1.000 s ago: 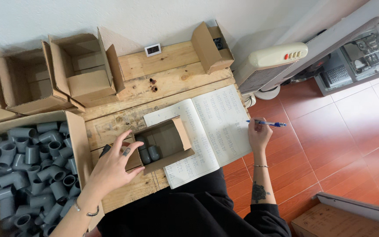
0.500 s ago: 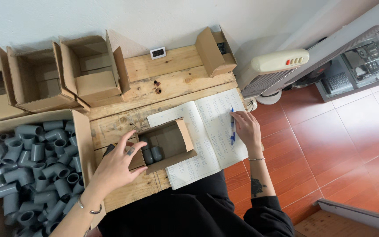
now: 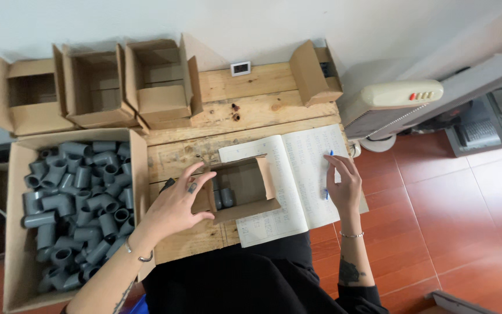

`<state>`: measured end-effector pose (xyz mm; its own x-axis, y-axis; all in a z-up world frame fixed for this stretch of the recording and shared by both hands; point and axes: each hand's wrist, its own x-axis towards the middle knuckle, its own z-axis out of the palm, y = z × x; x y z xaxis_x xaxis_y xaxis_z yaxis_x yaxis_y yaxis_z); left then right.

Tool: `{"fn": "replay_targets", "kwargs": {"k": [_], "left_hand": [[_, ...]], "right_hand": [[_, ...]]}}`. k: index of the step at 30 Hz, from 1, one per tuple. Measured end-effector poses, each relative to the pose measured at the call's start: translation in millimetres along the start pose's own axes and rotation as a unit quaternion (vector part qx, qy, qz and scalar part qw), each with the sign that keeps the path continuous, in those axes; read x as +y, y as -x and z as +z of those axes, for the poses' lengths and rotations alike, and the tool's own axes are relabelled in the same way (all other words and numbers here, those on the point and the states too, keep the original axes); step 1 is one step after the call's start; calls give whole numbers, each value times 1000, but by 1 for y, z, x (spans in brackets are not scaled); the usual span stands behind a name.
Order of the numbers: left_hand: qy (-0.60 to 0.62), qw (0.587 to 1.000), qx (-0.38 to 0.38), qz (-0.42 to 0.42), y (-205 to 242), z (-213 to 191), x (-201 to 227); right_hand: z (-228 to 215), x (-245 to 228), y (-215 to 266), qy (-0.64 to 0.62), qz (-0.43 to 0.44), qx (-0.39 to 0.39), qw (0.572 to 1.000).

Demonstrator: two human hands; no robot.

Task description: The person repeatedly picks up gray plastic pipe fittings from a large box, measures them with a tape measure, and places them into a smaller cardboard box. The person also writes on a notebook with a pen during the process.

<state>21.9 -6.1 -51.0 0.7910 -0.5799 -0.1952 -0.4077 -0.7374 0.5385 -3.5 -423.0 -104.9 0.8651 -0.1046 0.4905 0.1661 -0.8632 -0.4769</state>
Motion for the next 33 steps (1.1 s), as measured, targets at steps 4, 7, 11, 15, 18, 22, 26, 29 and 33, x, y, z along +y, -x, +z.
{"fn": "replay_targets", "kwargs": {"k": [4, 7, 11, 15, 18, 22, 26, 29, 33], "left_hand": [[34, 999, 28, -16, 6, -15, 1], [44, 996, 73, -17, 8, -21, -7], [-48, 973, 218, -52, 7, -9, -51], [-135, 912, 367, -127, 12, -14, -109], [-220, 851, 426, -212, 27, -34, -135], [-241, 861, 350, -280, 40, -32, -169], [-238, 882, 246, -323, 36, -25, -190], [-252, 880, 237, -325, 34, -19, -199], [-221, 883, 237, -340, 39, -33, -188]], "right_hand": [[25, -51, 1, -124, -7, 26, 992], [40, -104, 5, -200, -13, -10, 980], [47, -156, 5, -258, -44, -61, 963], [53, -172, 4, -283, -60, -83, 954], [55, -167, 7, -287, -57, -80, 953], [54, -170, 4, -282, -50, -73, 955], [54, -170, 6, -295, -65, -67, 951], [50, -175, 5, -299, -60, -67, 950], [52, -173, 6, -298, -64, -75, 949]]}}
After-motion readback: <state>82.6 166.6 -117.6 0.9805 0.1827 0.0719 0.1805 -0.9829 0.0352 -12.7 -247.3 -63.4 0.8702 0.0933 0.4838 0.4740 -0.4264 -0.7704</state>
